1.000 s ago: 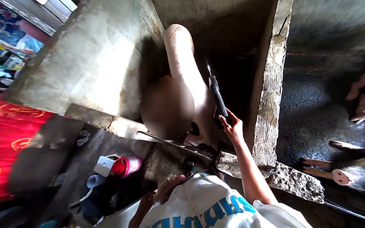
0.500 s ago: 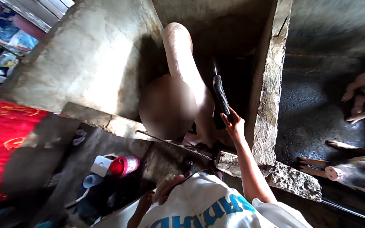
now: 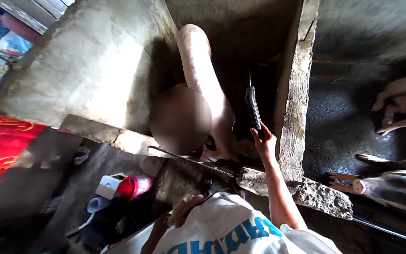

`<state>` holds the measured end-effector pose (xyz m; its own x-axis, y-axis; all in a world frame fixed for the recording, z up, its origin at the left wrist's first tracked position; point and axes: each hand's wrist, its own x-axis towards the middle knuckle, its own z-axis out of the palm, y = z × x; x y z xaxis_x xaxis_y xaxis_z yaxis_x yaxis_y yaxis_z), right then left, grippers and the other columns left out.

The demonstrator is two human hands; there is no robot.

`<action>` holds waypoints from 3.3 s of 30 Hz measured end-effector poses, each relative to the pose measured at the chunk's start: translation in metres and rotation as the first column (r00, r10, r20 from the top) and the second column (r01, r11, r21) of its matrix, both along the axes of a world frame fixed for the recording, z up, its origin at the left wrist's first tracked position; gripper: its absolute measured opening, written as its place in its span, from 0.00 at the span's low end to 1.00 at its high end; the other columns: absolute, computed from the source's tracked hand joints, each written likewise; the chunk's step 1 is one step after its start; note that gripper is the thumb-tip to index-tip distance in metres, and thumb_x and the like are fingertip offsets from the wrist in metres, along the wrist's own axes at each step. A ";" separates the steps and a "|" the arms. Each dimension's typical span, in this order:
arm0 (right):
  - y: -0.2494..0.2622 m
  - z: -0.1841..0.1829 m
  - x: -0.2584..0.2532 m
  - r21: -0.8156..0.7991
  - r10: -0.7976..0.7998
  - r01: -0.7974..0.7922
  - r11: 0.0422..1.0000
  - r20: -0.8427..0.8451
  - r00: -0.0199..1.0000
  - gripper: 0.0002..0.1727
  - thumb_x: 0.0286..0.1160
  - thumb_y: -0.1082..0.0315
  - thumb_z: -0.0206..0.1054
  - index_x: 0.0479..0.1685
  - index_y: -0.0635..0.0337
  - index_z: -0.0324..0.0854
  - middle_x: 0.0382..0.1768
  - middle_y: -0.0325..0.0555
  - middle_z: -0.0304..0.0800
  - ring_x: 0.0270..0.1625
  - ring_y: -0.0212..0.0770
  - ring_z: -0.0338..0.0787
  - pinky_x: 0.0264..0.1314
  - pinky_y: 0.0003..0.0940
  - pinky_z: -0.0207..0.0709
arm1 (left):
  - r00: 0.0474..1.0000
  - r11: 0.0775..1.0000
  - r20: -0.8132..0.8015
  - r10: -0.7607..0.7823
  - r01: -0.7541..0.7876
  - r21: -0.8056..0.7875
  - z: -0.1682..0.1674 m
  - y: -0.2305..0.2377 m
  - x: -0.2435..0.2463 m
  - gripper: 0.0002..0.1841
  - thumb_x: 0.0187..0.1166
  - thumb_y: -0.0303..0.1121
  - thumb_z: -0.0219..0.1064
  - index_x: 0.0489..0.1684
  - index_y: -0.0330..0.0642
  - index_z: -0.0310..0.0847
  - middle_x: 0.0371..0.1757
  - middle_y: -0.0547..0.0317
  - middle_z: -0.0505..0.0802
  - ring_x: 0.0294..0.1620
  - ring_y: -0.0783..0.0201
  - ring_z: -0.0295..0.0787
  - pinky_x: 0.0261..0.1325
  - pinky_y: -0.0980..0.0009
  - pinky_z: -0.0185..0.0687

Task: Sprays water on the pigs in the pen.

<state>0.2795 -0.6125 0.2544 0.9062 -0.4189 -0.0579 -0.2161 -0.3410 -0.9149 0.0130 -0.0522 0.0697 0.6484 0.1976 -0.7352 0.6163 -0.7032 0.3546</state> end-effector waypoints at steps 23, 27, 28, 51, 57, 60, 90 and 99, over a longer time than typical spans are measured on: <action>-0.009 0.009 -0.057 0.216 0.012 -0.015 0.976 0.014 1.000 0.29 0.80 0.57 0.71 0.75 0.67 0.79 0.27 0.40 0.89 0.18 0.26 0.80 0.23 0.25 0.78 | 0.999 0.999 -0.018 -0.051 0.051 0.018 0.012 -0.007 0.010 0.19 0.83 0.31 0.68 0.68 0.30 0.81 0.60 0.35 0.92 0.60 0.42 0.91 0.69 0.45 0.83; -0.009 0.025 -0.057 0.408 0.076 -0.063 0.911 -0.015 0.997 0.25 0.81 0.60 0.70 0.71 0.68 0.80 0.23 0.36 0.85 0.15 0.26 0.77 0.16 0.21 0.72 | 1.000 1.000 -0.010 -0.015 0.015 0.013 0.009 -0.004 0.007 0.19 0.83 0.32 0.69 0.68 0.31 0.81 0.59 0.36 0.92 0.58 0.43 0.92 0.67 0.45 0.85; -0.008 0.026 -0.055 0.430 0.083 -0.072 0.900 -0.006 0.997 0.24 0.82 0.61 0.69 0.71 0.68 0.80 0.23 0.36 0.85 0.15 0.26 0.77 0.16 0.21 0.72 | 1.000 1.000 -0.004 -0.014 0.014 0.016 0.007 -0.002 0.005 0.19 0.82 0.33 0.69 0.67 0.31 0.82 0.58 0.37 0.93 0.58 0.44 0.93 0.68 0.46 0.85; 0.016 0.019 -0.006 0.090 0.084 -0.091 0.992 0.083 0.993 0.27 0.81 0.60 0.72 0.77 0.60 0.79 0.34 0.49 0.92 0.23 0.35 0.83 0.31 0.35 0.81 | 0.999 0.999 -0.031 -0.014 0.015 0.033 0.046 -0.029 0.011 0.18 0.82 0.26 0.68 0.67 0.27 0.81 0.60 0.32 0.91 0.62 0.41 0.91 0.71 0.47 0.81; 0.010 0.015 -0.007 0.014 0.041 -0.042 0.999 0.057 0.998 0.29 0.80 0.60 0.73 0.79 0.59 0.78 0.34 0.53 0.92 0.27 0.42 0.87 0.37 0.42 0.84 | 0.999 0.998 -0.017 -0.051 0.052 0.036 0.054 -0.037 0.016 0.18 0.82 0.26 0.68 0.68 0.26 0.80 0.60 0.32 0.91 0.62 0.42 0.90 0.72 0.48 0.80; 0.007 0.011 -0.008 -0.012 0.022 -0.022 1.000 0.037 0.999 0.28 0.80 0.59 0.73 0.79 0.58 0.79 0.33 0.52 0.92 0.27 0.43 0.87 0.38 0.45 0.84 | 0.998 0.997 -0.008 -0.057 0.058 0.056 0.052 -0.036 0.017 0.18 0.83 0.28 0.68 0.67 0.28 0.82 0.59 0.33 0.92 0.62 0.42 0.91 0.72 0.47 0.80; 0.006 -0.001 -0.070 0.089 0.149 -0.160 0.983 0.116 0.982 0.29 0.77 0.60 0.73 0.74 0.67 0.80 0.44 0.52 0.96 0.34 0.31 0.91 0.43 0.30 0.85 | 0.989 0.988 -0.047 -0.139 0.142 0.062 0.025 -0.031 0.016 0.19 0.83 0.28 0.67 0.68 0.28 0.81 0.63 0.31 0.90 0.67 0.38 0.87 0.75 0.43 0.76; -0.002 0.005 -0.064 -0.057 -0.010 0.010 0.998 0.000 1.000 0.30 0.78 0.58 0.73 0.77 0.63 0.80 0.48 0.56 0.96 0.47 0.49 0.96 0.59 0.53 0.85 | 0.995 0.995 0.045 -0.094 0.093 0.035 -0.017 -0.008 -0.005 0.19 0.81 0.32 0.70 0.67 0.33 0.83 0.62 0.39 0.92 0.65 0.44 0.90 0.73 0.45 0.81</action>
<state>0.2155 -0.6145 0.2590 0.9020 -0.4305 -0.0335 -0.2196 -0.3904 -0.8941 0.0075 -0.0599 0.0530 0.6985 0.1580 -0.6979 0.5307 -0.7686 0.3572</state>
